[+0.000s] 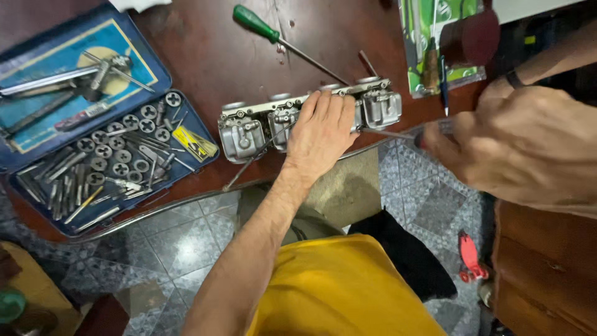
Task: The person services a set of motorcycle carburetors by removing components with a screwdriver, measuring parts with a caliper, and spraying a cleaning agent into the internal chambers.
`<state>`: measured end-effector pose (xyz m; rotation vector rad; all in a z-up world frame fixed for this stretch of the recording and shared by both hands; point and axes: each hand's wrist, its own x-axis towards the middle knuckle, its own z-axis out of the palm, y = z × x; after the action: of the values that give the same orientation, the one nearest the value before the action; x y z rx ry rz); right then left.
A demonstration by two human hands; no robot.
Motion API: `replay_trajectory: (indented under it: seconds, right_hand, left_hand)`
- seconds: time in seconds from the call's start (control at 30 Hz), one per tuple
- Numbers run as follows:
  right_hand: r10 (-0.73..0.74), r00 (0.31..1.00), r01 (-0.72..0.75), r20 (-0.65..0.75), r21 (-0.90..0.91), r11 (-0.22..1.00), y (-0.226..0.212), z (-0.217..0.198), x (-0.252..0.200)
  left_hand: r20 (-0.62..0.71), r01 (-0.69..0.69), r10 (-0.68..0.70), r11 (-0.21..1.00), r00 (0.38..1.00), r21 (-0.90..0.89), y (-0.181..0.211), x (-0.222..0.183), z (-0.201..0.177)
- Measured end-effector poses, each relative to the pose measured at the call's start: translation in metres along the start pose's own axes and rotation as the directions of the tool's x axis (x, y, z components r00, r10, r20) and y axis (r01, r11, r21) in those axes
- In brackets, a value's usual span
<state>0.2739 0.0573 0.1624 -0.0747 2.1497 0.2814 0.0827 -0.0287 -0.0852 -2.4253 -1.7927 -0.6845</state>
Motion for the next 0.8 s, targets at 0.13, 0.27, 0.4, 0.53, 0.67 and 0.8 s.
replay_trajectory:
  seconds: [0.13, 0.27, 0.4, 0.53, 0.67, 0.8]
  right_hand:
    - [0.210, 0.976, -0.208, -0.060, 0.044, 0.977, -0.001, -0.013, 0.007]
    - [0.420, 0.907, -0.419, 0.022, 0.133, 0.898, -0.002, -0.030, 0.012]
    - [0.336, 0.896, -0.401, 0.289, 0.203, 0.893, 0.012, -0.038, 0.002]
    - [0.341, 0.920, -0.379, 0.195, 0.210, 0.901, 0.014, -0.035, -0.016]
    - [0.471, 0.866, -0.482, 0.166, 0.030, 0.876, 0.026, -0.048, -0.015]
    - [0.470, 0.882, -0.471, 0.040, 0.088, 0.878, 0.047, -0.080, 0.003]
  left_hand:
    - [-0.056, 0.020, -0.018, 0.999, 0.998, 0.027, 0.000, 0.001, -0.002]
    - [-0.072, 0.017, -0.019, 0.999, 0.997, -0.029, 0.003, -0.001, 0.004]
    - [-0.032, -0.004, 0.004, 1.000, 0.999, -0.025, 0.003, -0.003, 0.008]
    - [0.002, 0.013, -0.012, 1.000, 1.000, -0.009, 0.008, -0.002, -0.002]
    - [0.214, 0.065, -0.043, 0.993, 0.976, -0.099, -0.007, 0.012, -0.049]
    - [0.337, 0.197, -0.002, 0.815, 0.942, -0.546, -0.044, 0.031, -0.065]
